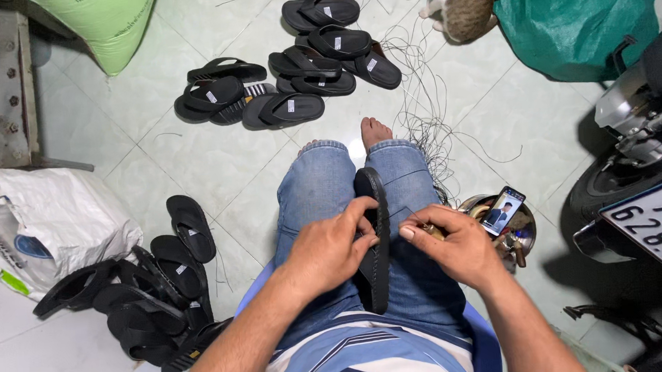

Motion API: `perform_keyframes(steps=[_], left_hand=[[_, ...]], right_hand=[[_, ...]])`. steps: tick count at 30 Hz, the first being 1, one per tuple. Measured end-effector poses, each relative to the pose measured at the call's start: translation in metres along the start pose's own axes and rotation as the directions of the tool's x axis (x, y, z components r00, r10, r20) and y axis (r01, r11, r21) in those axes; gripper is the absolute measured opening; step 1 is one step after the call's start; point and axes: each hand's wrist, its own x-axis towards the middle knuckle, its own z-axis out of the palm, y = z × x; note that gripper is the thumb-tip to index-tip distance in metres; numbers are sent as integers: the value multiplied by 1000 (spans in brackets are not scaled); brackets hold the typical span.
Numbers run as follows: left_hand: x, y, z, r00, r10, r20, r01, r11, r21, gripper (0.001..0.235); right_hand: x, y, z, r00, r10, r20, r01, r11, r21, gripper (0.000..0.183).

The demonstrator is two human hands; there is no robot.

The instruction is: The person sits on a blue plastic chair and sews a black flip-flop using a needle and thread. They hold the slipper on their lap and repeatedly pass the needle through the strap to attach it to the sole. Several other flip-flops are scattered on the floor nearby.

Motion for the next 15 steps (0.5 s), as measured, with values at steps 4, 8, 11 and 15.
perform_keyframes(steps=[4, 8, 11, 15], left_hand=[[-7, 2, 2, 997, 16, -77, -14, 1000, 27, 40], [-13, 2, 5, 993, -39, -110, 36, 999, -30, 37], [-16, -1, 3, 989, -77, -128, 68, 995, -75, 35], [-17, -6, 7, 981, -124, -150, 102, 984, -146, 34]], right_hand=[[-6, -9, 5, 995, 47, 91, -54, 995, 85, 24], [-12, -27, -11, 961, 157, 230, -111, 973, -202, 16], [-15, -16, -17, 968, 107, 226, -65, 981, -184, 14], [-5, 0, -10, 981, -177, -79, 175, 984, -24, 38]])
